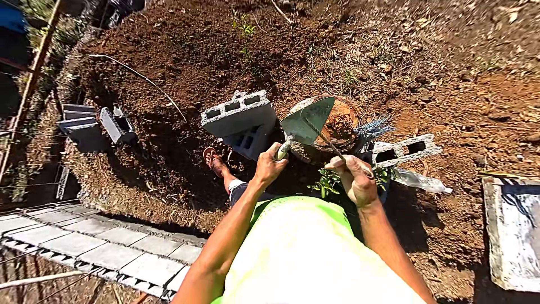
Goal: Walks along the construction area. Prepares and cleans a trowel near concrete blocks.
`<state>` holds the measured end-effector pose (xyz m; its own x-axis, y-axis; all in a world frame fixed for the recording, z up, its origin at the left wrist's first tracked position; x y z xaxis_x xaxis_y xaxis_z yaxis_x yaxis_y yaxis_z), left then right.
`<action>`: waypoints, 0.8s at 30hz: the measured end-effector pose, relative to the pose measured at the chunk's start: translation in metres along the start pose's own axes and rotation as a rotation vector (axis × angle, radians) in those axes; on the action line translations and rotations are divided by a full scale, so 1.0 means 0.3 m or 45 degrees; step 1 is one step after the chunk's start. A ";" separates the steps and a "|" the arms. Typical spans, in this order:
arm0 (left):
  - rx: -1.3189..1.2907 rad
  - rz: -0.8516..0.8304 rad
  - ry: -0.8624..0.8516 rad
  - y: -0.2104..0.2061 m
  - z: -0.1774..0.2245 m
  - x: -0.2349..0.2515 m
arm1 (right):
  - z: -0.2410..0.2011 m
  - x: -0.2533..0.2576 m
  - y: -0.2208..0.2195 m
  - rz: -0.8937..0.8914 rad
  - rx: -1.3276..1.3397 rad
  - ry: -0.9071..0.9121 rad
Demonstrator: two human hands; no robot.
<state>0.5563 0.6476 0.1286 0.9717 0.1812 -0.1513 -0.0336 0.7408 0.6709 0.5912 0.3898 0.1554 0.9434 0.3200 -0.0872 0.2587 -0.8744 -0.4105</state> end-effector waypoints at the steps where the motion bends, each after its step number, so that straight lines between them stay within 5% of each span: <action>1: -0.013 -0.001 -0.002 -0.003 -0.003 -0.018 | 0.014 -0.017 -0.009 -0.007 0.144 -0.029; 5: -0.023 -0.012 -0.016 -0.023 0.018 0.019 | 0.093 0.015 0.024 0.029 -0.390 -0.144; 9: 0.017 -0.043 -0.029 -0.018 0.016 0.005 | 0.022 -0.007 -0.035 -0.046 0.346 -0.147; 13: 0.167 0.030 -0.058 -0.010 0.030 0.026 | 0.088 0.018 0.008 0.022 -0.361 -0.213; 17: 0.439 0.111 -0.142 0.060 0.067 -0.003 | -0.050 0.005 -0.055 -0.066 0.051 -0.014; 21: 0.583 0.076 -0.223 0.081 0.098 0.020 | -0.005 0.031 -0.025 -0.082 -0.708 -0.005; 24: 0.653 0.023 -0.266 0.101 0.096 0.030 | -0.086 0.037 -0.063 -0.067 -0.407 0.141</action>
<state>0.5709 0.6529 0.1684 0.9995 0.0197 -0.0243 0.0168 0.3192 0.9475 0.6023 0.4004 0.1855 0.9394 0.3412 0.0329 0.3427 -0.9335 -0.1053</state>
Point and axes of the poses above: each hand's wrist, its own x-axis towards the middle knuckle, its own y-axis out of the back of the hand, z = x × y, the point moved 5 cm from there along x, towards the middle knuckle, and after that the axes turned 5 degrees about x, right-handed, at the moved point
